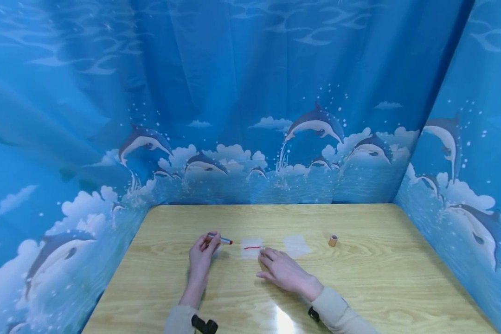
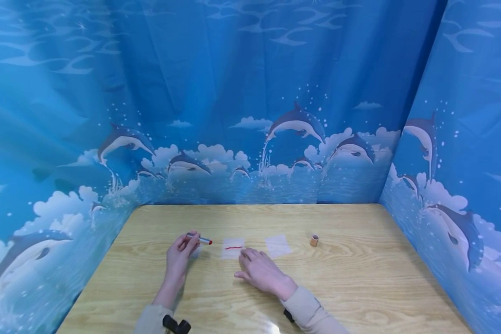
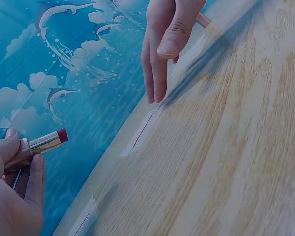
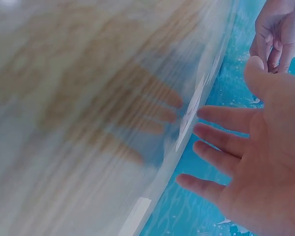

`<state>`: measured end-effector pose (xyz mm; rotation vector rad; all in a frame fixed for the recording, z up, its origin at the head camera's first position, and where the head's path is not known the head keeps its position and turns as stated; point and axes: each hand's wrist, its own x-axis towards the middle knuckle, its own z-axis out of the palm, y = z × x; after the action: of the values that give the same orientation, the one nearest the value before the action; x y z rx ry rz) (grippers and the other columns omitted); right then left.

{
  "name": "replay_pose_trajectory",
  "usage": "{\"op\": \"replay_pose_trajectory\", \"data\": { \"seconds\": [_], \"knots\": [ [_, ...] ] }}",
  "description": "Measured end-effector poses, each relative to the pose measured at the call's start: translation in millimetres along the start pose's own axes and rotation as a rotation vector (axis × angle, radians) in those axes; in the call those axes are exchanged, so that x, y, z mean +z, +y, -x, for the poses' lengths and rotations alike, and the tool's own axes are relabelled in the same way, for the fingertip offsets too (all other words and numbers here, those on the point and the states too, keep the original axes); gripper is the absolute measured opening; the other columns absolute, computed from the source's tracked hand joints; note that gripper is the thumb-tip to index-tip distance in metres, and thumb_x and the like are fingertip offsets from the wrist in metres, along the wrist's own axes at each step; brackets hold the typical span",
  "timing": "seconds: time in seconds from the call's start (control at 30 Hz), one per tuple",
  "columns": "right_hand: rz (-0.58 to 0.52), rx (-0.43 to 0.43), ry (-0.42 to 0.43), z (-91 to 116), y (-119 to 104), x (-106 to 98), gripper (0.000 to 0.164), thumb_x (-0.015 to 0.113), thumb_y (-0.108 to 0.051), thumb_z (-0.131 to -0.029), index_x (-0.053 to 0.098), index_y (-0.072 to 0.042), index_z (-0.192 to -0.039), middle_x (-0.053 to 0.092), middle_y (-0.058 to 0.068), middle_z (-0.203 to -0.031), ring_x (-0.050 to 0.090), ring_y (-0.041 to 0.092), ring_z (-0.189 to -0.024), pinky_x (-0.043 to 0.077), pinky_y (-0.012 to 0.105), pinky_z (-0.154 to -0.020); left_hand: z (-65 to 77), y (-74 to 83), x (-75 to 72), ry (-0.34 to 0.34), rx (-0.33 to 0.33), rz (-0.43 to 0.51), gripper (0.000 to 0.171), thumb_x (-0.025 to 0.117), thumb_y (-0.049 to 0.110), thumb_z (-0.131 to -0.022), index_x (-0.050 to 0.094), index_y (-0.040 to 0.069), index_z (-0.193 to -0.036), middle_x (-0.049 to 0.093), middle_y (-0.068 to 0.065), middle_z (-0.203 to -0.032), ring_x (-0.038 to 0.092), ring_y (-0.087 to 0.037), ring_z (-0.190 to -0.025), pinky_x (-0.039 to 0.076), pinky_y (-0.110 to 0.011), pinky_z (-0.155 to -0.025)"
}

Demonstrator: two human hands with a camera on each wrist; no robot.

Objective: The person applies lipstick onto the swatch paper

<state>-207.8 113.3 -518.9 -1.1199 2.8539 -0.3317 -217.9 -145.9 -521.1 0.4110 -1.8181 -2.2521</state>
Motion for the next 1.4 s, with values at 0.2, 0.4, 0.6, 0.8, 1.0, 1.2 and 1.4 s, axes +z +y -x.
{"op": "replay_pose_trajectory", "data": {
  "seconds": [0.2, 0.4, 0.6, 0.8, 1.0, 1.2, 1.4],
  "knots": [
    [-0.03, -0.002, 0.025, 3, 2, -2, 0.061, 0.05, -0.043, -0.105, 0.045, -0.002, -0.15, 0.04, 0.018, -0.157, 0.039, 0.037, -0.144, 0.035, 0.057, -0.117, -0.6, -0.2, 0.1, -0.008, 0.002, 0.004, 0.045, 0.077, 0.025, -0.091, 0.064, -0.003, -0.124, 0.071, -0.008, -0.11, 0.067, -0.009, -0.098, 0.059, -0.023, -0.09],
    [-0.041, 0.007, 0.048, 5, 7, -2, 0.057, 0.049, -0.04, -0.106, 0.046, -0.004, -0.15, 0.041, 0.015, -0.158, 0.04, 0.037, -0.144, 0.035, 0.058, -0.117, -0.8, 0.4, 0.4, -0.02, -0.006, -0.002, 0.045, 0.077, 0.025, -0.092, 0.064, -0.003, -0.124, 0.07, -0.01, -0.114, 0.067, -0.01, -0.1, 0.058, -0.022, -0.091],
    [-0.051, 0.019, 0.061, 10, 12, -5, 0.055, 0.05, -0.038, -0.106, 0.048, -0.004, -0.148, 0.042, 0.016, -0.157, 0.039, 0.039, -0.144, 0.034, 0.059, -0.117, -1.0, 0.9, 1.8, -0.024, -0.008, -0.007, 0.044, 0.077, 0.025, -0.092, 0.064, -0.002, -0.124, 0.07, -0.011, -0.115, 0.067, -0.011, -0.101, 0.058, -0.022, -0.091],
    [-0.038, 0.036, 0.076, 17, 18, -7, 0.054, 0.049, -0.038, -0.106, 0.049, -0.002, -0.147, 0.045, 0.019, -0.154, 0.04, 0.04, -0.143, 0.035, 0.058, -0.117, -0.9, 1.9, 3.6, -0.017, -0.032, -0.024, 0.041, 0.077, 0.025, -0.092, 0.065, 0.002, -0.123, 0.07, -0.01, -0.115, 0.067, -0.012, -0.102, 0.058, -0.022, -0.091],
    [-0.049, 0.054, 0.086, 23, 26, -10, 0.054, 0.05, -0.037, -0.106, 0.049, -0.002, -0.147, 0.046, 0.018, -0.154, 0.04, 0.04, -0.143, 0.034, 0.059, -0.117, -1.2, 1.7, 4.8, -0.019, -0.03, -0.022, 0.044, 0.077, 0.025, -0.092, 0.064, 0.0, -0.125, 0.07, -0.01, -0.114, 0.067, -0.012, -0.101, 0.058, -0.023, -0.091],
    [-0.053, 0.066, 0.115, 29, 35, -11, 0.054, 0.052, -0.036, -0.106, 0.048, 0.0, -0.147, 0.046, 0.02, -0.153, 0.041, 0.041, -0.142, 0.034, 0.06, -0.117, -1.1, 2.0, 6.5, -0.021, -0.035, -0.025, 0.042, 0.077, 0.024, -0.092, 0.065, 0.001, -0.125, 0.07, -0.011, -0.116, 0.067, -0.012, -0.102, 0.058, -0.022, -0.091],
    [-0.052, 0.091, 0.134, 37, 47, -11, 0.054, 0.051, -0.035, -0.106, 0.048, 0.0, -0.147, 0.045, 0.019, -0.154, 0.039, 0.042, -0.143, 0.034, 0.061, -0.117, -2.3, 2.3, 9.0, -0.019, -0.038, -0.027, 0.041, 0.078, 0.023, -0.091, 0.065, 0.0, -0.123, 0.07, -0.012, -0.116, 0.067, -0.011, -0.102, 0.058, -0.022, -0.091]
  ]
}}
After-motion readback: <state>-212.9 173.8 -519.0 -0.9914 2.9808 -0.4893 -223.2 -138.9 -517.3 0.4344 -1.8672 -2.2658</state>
